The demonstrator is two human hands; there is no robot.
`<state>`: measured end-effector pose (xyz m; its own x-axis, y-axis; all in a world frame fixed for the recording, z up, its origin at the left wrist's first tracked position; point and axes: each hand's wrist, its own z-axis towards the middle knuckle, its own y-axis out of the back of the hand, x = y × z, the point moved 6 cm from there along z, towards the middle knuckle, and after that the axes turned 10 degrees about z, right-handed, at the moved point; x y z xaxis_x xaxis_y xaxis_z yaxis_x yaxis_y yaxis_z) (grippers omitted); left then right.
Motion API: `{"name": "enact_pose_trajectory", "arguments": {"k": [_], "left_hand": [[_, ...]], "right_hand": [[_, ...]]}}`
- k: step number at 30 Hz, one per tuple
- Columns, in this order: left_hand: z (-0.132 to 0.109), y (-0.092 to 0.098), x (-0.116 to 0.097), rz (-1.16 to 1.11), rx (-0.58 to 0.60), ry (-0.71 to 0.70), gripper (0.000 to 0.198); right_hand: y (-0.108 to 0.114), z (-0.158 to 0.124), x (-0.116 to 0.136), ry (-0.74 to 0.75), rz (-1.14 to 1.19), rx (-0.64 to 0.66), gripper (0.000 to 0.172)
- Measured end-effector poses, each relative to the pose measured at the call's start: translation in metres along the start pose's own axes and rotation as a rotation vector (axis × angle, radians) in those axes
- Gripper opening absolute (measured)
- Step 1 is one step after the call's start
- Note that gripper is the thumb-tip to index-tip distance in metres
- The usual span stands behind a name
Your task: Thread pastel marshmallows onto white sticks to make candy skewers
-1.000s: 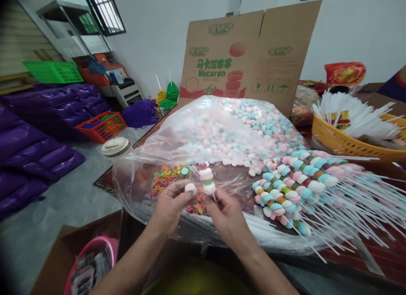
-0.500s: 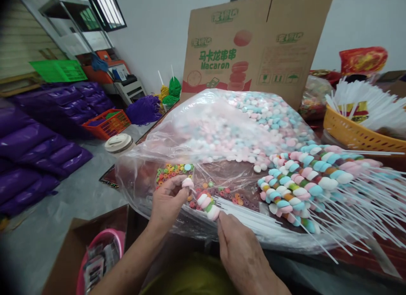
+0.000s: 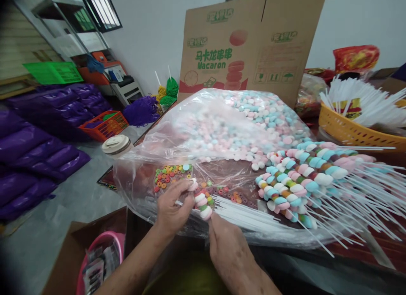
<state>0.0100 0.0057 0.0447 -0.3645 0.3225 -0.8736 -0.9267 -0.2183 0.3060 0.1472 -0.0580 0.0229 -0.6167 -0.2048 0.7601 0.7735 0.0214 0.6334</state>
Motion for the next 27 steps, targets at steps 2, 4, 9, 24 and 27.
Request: {"name": "enact_pose_trajectory", "arguments": {"k": [2, 4, 9, 24, 27], "left_hand": [[0.006, -0.003, 0.004, -0.121, 0.077, 0.088, 0.015], [0.011, -0.009, 0.015, -0.331, 0.098, 0.261, 0.008], [0.008, -0.035, 0.031, -0.769, 0.065, 0.595, 0.014], [-0.021, -0.055, 0.015, -0.771, 0.061, 0.569, 0.02], [-0.021, -0.055, 0.022, -0.806, 0.036, 0.584, 0.021]], "right_hand": [[0.0, 0.0, -0.003, -0.032, 0.018, 0.005, 0.027], [0.001, 0.0, -0.005, -0.045, 0.013, 0.025, 0.026], [0.001, 0.002, -0.002, -0.016, 0.02, 0.022, 0.024], [-0.017, 0.006, 0.002, -0.048, 0.042, 0.036, 0.028], [-0.019, 0.008, -0.003, -0.056, 0.076, 0.036, 0.028]]}}
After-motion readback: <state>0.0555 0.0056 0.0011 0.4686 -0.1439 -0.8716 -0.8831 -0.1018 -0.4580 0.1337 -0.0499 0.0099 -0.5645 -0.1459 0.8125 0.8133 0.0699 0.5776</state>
